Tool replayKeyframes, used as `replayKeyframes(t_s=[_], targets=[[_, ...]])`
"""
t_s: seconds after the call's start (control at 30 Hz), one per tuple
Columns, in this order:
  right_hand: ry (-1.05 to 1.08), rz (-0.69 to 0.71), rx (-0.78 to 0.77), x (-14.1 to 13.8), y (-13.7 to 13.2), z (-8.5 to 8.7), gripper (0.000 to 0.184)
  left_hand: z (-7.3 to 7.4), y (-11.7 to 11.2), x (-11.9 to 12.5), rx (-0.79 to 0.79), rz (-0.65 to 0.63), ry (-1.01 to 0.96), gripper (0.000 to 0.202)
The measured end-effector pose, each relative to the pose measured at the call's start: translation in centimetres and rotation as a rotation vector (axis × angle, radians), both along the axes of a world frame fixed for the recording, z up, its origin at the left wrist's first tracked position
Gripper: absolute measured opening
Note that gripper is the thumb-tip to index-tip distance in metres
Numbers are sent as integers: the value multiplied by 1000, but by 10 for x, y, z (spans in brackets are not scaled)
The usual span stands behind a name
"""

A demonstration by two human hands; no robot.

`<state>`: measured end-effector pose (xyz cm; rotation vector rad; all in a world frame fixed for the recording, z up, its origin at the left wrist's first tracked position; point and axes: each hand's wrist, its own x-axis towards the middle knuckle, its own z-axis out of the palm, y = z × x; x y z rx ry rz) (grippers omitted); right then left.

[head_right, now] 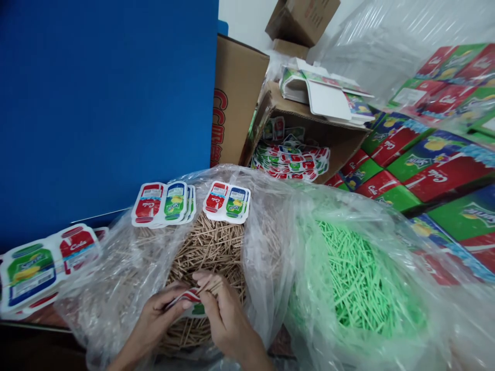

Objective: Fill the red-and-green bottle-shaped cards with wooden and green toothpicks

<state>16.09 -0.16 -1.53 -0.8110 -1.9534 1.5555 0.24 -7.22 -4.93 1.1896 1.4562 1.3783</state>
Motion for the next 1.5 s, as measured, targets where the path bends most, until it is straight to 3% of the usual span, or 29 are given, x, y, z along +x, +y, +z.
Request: replayKeyframes(t_s=[0.13, 0.2, 0.3, 0.4, 0.6, 0.7, 0.9, 0.97, 1.07, 1.13, 1.27, 1.5], targets=[[121, -81, 47, 5, -5, -5, 50, 0, -1, -5, -88, -17, -36, 23], [112, -93, 213, 6, -6, -7, 60, -1, 0, -4, -141, 4, -97, 29], [-70, 75, 523, 10, -1, -5, 60, -2, 2, -2, -183, 15, -193, 39], [-109, 112, 665, 12, 4, -1, 53, -2, 3, 0, -252, 43, -285, 47], [-181, 95, 593, 1, 0, 7, 21, 10, 1, -4, -192, 18, -120, 39], [-178, 99, 524, -1, 1, 8, 17, 10, -3, -7, -206, 8, -120, 37], [-59, -256, 281, 15, 0, -12, 16, -4, -5, -3, -327, 184, -447, 52], [-15, -297, 294, 17, -1, -15, 13, -2, -2, 0, -309, 176, -373, 52], [76, -323, 429, 17, -1, -9, 18, 6, 5, 1, -240, 86, -155, 45], [117, -297, 507, 17, 1, -4, 23, 11, 9, 1, -222, 61, -119, 40], [142, -329, 534, 17, 4, -3, 29, 10, 10, 2, -257, 73, -294, 44], [115, -413, 470, 15, 9, 2, 21, 7, 20, 13, -286, 179, -543, 54]])
